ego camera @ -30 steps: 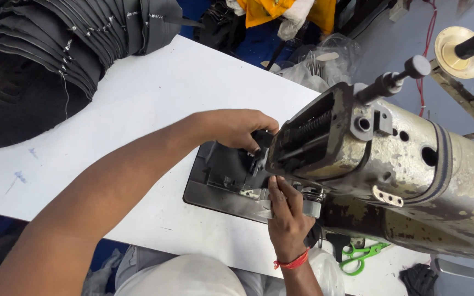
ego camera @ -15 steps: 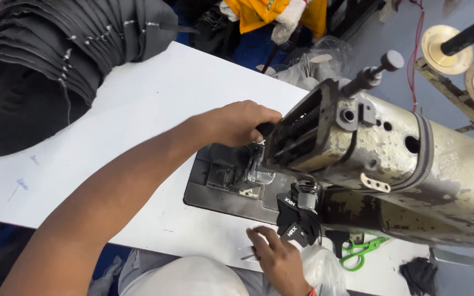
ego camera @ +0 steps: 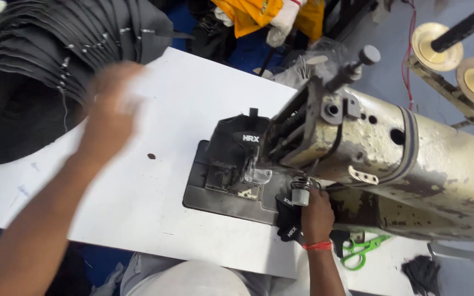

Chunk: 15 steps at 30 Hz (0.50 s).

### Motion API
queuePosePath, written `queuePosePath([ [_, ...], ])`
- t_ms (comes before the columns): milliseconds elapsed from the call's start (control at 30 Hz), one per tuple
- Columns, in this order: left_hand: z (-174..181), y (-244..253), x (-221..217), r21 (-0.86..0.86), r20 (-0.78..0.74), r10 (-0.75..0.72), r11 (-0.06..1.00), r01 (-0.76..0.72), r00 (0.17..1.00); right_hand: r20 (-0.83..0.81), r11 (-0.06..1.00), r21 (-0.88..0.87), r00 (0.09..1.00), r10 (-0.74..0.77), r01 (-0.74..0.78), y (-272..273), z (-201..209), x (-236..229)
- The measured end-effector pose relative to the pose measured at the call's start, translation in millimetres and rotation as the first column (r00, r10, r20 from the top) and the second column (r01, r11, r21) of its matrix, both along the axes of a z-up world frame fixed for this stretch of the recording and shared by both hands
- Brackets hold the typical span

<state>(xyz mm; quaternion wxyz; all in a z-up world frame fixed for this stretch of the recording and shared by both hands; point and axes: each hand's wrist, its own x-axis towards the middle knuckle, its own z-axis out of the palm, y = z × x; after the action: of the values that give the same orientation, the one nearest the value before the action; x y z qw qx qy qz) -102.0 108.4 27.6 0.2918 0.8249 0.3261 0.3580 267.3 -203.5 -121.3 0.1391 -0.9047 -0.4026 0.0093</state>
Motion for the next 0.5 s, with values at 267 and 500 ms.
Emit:
queuePosePath([
  [267, -167, 95, -279, 0.039, -0.312, 0.747, 0.627, -0.778, 0.587, 0.119, 0.995, 0.087, 0.992, 0.046, -0.056, -4, -15, -6],
  [500, -100, -15, -210, 0.171, -0.180, 0.855, 0.515, -0.840, 0.487, -0.014, 0.934, 0.357, 1.000, -0.025, 0.029, -7, 30, -38],
])
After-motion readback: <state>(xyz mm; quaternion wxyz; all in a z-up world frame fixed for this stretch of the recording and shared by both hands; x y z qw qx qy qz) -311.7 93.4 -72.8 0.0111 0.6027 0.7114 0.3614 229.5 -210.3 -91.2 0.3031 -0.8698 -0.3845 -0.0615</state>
